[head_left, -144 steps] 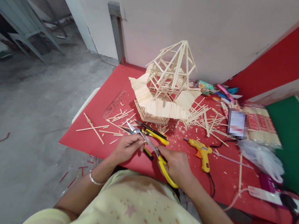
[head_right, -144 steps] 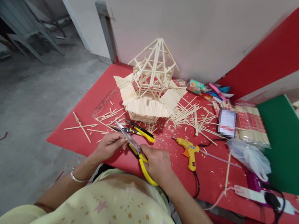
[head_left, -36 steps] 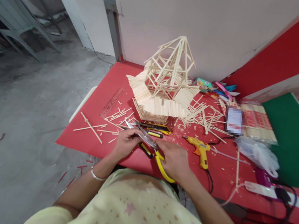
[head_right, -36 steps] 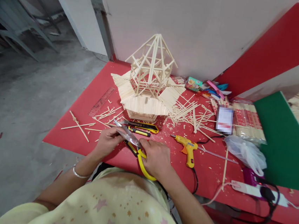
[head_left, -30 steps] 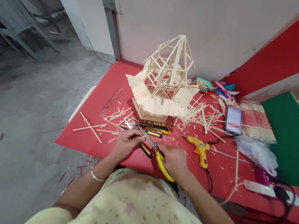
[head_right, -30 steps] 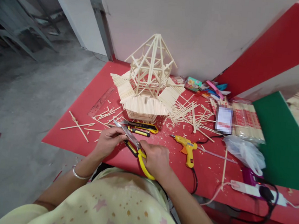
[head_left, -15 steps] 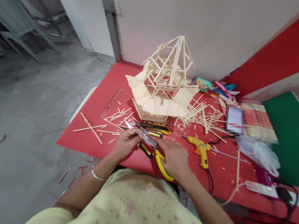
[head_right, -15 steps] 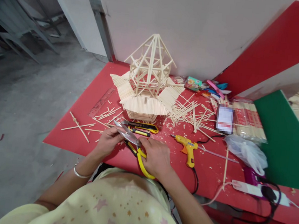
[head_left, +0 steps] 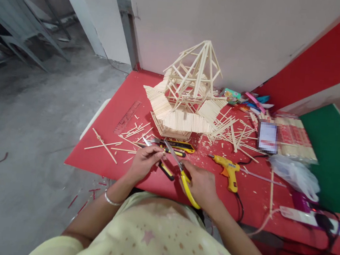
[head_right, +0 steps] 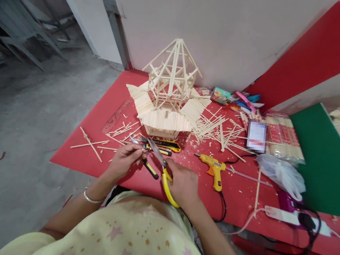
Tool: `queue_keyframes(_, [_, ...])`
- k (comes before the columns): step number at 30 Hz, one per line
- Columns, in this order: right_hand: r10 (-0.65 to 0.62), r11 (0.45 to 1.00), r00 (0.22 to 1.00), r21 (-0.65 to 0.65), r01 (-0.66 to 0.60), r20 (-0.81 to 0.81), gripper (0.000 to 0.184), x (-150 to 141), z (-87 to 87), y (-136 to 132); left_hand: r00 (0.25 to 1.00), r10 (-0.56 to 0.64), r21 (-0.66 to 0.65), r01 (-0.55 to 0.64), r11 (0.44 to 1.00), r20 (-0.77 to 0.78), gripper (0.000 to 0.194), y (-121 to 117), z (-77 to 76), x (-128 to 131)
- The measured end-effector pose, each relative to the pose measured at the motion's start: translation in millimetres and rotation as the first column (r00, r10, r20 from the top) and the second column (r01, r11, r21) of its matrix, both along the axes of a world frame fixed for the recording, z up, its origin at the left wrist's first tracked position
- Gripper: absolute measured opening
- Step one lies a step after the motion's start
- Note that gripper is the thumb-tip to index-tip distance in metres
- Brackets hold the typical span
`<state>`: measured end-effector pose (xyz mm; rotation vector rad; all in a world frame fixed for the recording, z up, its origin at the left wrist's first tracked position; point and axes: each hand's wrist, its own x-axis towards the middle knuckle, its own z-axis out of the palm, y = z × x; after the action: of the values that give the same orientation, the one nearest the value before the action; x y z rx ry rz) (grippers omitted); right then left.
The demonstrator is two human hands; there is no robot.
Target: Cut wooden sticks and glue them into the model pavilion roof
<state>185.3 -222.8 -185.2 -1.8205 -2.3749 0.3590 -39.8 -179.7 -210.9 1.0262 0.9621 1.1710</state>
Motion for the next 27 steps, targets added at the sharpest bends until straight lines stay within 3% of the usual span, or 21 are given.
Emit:
queue_keyframes(2, [-0.066,0.997,0.997,0.036,0.064,0.051,0.043,12.2,-6.2,-7.7,0.999,0.000,-0.012,0.000,1.000,0.047,0.022,0.8,-2.7,-1.7])
queue_keyframes(6, [-0.067,0.997,0.983,0.039,0.062,0.173,0.041,33.6,-10.1,-26.1,0.998,-0.024,-0.015,0.025,1.000,0.058,0.024,3.4,-2.2,-5.1])
queue_keyframes(10, [-0.048,0.999,0.977,0.005,0.048,0.210,0.046,39.1,-6.6,-39.6,0.997,-0.059,0.036,0.061,0.997,-0.056,0.019,5.2,13.1,-5.4])
queue_keyframes(14, [-0.028,1.000,0.990,0.007,0.027,0.136,0.039,29.1,14.0,-39.5,0.949,0.026,0.305,0.075,0.949,-0.314,0.006,6.9,41.5,-4.6])
queue_keyframes(17, [-0.019,0.989,0.992,0.143,0.037,-0.125,0.031,10.2,45.7,-25.7,0.876,0.108,0.549,0.195,0.813,-0.470,0.012,11.0,66.0,-5.4])
queue_keyframes(20, [0.103,0.950,0.886,0.307,0.047,-0.453,0.032,-13.1,76.6,-2.2,0.833,0.139,0.700,0.346,0.624,-0.535,0.021,21.4,89.6,-5.6])
queue_keyframes(24, [0.274,0.874,0.766,0.483,0.055,-0.582,0.020,-31.4,97.9,28.9,0.832,0.191,0.823,0.429,0.372,-0.521,0.028,44.3,122.5,-5.1])
queue_keyframes(27, [0.321,0.817,0.775,0.573,0.065,-0.545,0.017,-31.8,105.8,45.3,0.816,0.286,0.859,0.435,0.269,-0.502,0.023,61.7,149.6,-5.8])
